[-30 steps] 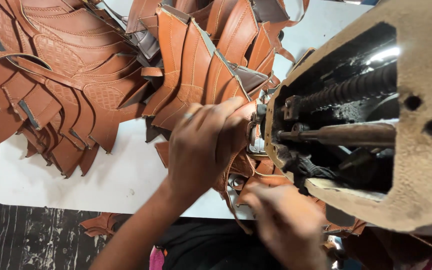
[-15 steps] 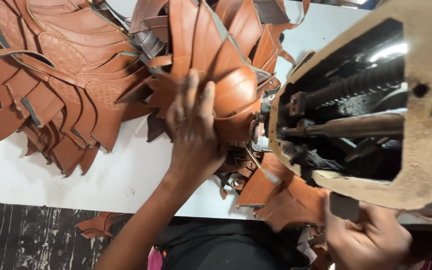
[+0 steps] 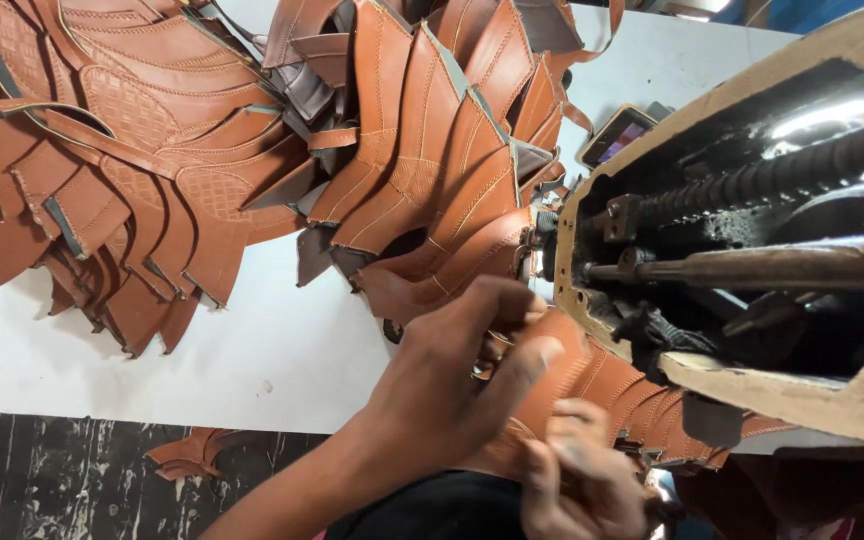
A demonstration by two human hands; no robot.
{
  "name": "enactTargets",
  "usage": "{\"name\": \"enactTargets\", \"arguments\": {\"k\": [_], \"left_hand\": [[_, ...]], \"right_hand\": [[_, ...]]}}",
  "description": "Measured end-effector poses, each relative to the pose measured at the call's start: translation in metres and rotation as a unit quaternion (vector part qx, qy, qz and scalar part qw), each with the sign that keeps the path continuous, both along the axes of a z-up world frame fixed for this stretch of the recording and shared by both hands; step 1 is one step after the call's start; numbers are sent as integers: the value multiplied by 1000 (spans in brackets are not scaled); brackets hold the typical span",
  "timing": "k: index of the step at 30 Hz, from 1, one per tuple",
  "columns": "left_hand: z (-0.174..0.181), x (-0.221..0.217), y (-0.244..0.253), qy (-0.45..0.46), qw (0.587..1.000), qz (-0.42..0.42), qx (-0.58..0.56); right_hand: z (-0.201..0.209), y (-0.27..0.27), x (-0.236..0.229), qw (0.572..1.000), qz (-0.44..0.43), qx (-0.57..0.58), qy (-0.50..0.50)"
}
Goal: Stitch together leather components of shoe uppers using an industrial sewing machine.
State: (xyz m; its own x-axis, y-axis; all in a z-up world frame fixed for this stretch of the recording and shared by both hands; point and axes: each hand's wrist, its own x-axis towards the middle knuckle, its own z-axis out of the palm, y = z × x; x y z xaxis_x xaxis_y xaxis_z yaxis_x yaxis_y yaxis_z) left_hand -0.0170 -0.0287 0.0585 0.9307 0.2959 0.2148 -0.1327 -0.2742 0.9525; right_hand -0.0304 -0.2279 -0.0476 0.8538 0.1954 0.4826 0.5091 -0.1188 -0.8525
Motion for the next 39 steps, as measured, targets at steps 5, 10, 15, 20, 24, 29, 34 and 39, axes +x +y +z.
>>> {"name": "enactTargets", "arguments": {"k": [5, 10, 15, 20, 24, 29, 34, 39], "left_hand": [[-4, 16, 1, 102, 994, 20, -34], [-11, 17, 10, 170, 982, 11, -75], [-11, 20, 16, 198, 978, -8, -70], [-15, 28, 18, 213, 971, -12, -104], [-17, 33, 18, 229, 966, 5, -120], [-17, 31, 24, 189, 977, -1, -101], [-20, 32, 31, 130, 989, -13, -67], [-21, 40, 36, 140, 988, -9, -56]], "right_hand": [[2, 2, -16, 983, 29, 28, 179], [4, -1, -22, 946, 54, -31, 318], [4, 1, -34, 919, 129, 50, 370], [0, -2, -33, 929, 126, 73, 341], [-3, -5, -25, 934, 133, 34, 329], [-2, 10, -18, 926, 166, 15, 338], [12, 31, -3, 910, 214, -3, 356], [23, 45, 9, 917, 257, 6, 305]]}}
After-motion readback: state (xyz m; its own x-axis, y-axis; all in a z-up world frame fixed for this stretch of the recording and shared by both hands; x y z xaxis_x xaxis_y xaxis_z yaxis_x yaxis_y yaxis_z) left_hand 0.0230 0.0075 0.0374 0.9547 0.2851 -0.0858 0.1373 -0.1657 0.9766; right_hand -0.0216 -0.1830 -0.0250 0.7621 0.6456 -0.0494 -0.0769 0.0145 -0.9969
